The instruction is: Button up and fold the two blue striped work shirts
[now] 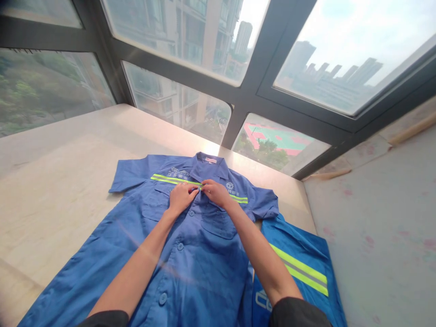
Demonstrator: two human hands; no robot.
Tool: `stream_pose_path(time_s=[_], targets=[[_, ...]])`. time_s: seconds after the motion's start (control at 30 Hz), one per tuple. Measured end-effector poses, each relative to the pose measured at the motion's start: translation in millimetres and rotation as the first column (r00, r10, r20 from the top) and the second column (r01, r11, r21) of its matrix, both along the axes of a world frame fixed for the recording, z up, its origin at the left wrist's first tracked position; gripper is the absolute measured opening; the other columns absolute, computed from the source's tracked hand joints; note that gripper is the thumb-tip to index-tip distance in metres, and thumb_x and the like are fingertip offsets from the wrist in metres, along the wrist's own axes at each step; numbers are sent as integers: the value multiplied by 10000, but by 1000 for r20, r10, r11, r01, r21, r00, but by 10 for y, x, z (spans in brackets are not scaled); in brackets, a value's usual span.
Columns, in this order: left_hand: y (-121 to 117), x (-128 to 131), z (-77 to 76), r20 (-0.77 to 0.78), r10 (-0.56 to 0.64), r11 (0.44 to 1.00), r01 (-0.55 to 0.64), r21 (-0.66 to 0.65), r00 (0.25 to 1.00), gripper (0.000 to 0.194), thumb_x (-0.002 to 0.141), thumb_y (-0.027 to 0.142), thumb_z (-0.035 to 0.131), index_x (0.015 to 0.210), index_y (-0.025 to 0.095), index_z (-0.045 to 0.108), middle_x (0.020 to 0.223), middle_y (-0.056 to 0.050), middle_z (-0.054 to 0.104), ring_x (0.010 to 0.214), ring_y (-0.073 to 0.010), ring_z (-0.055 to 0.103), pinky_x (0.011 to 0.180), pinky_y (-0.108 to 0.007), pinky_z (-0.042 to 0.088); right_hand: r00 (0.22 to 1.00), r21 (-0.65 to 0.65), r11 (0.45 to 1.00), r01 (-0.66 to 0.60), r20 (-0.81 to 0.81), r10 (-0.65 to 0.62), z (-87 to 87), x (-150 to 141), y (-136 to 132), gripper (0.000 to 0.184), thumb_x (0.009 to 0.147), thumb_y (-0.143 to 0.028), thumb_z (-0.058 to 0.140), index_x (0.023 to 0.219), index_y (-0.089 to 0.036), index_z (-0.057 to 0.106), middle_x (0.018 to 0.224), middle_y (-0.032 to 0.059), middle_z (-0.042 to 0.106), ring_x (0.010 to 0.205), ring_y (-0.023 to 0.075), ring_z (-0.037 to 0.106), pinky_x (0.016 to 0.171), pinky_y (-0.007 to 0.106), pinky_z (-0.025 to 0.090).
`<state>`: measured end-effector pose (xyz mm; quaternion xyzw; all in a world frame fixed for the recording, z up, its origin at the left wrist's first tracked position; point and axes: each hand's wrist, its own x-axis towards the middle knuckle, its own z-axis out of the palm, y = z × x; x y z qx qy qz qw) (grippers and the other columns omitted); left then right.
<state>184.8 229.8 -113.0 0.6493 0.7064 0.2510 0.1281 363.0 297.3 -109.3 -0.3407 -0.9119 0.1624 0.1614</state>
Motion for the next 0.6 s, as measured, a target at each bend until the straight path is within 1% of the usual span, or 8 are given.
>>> stream_pose_path(time_s=[0.03,0.1,0.2,0.27,0.33,0.43,0.5,0.6], targets=[[2,8,-11,8,-3,1000,3,8,1000,229,896,365,592,1021,274,761,949,-56,715,945,-257,603,775,-329,434,1000,2,1000,-13,-2,13,7,4,10,175,885,-129,577,956,-211,714,1237,71,650,1019,197,662,901,328,523],[14,22,-34,21,-16,1000,16,15,1000,201,888,344,611,1004,262,752,907,-47,717,928,-254,601,779,-330,430,1000,3,1000,-27,-9,27,33,-2,12,190,874,-113,584,1006,-205,685,1242,68,642,973,177,658,850,296,518],[44,32,-60,20,-36,999,36,20,999,173,876,324,629,985,243,737,910,-47,717,920,-256,603,770,-332,429,998,2,999,-54,44,54,93,-38,9,446,838,-58,582,1262,-197,580,1221,78,637,984,184,640,813,271,498],[62,35,-64,13,-48,999,47,27,999,159,877,311,623,965,228,727,930,-56,716,923,-259,607,769,-334,431,991,37,997,-61,121,56,137,-61,21,520,833,-54,581,1331,-201,549,1183,81,628,953,191,635,783,264,484],[80,37,-55,21,-65,997,64,38,998,148,883,274,599,951,220,719,948,-61,716,928,-253,616,778,-330,433,982,81,995,-58,185,43,172,-68,40,437,851,-76,577,1261,-221,617,1122,71,620,882,181,629,739,254,466],[115,31,-20,81,-101,995,100,25,992,162,883,230,570,941,224,721,954,-54,725,917,-237,638,766,-312,437,981,121,992,-27,192,3,184,-49,49,209,897,-149,571,1034,-222,711,1018,56,616,823,167,610,695,246,445],[142,19,4,127,-112,994,113,-5,986,163,871,227,575,922,230,730,933,-47,734,892,-232,652,739,-301,439,990,134,991,24,132,-42,155,-29,31,152,905,-178,573,964,-211,709,1001,57,615,832,168,605,700,247,445],[178,-1,21,206,-100,994,106,-18,973,156,846,223,591,887,235,742,901,-36,743,854,-223,660,717,-292,439,996,117,989,88,-9,-88,68,-16,-10,143,879,-156,581,960,-211,684,1045,52,631,873,166,610,728,247,453]])
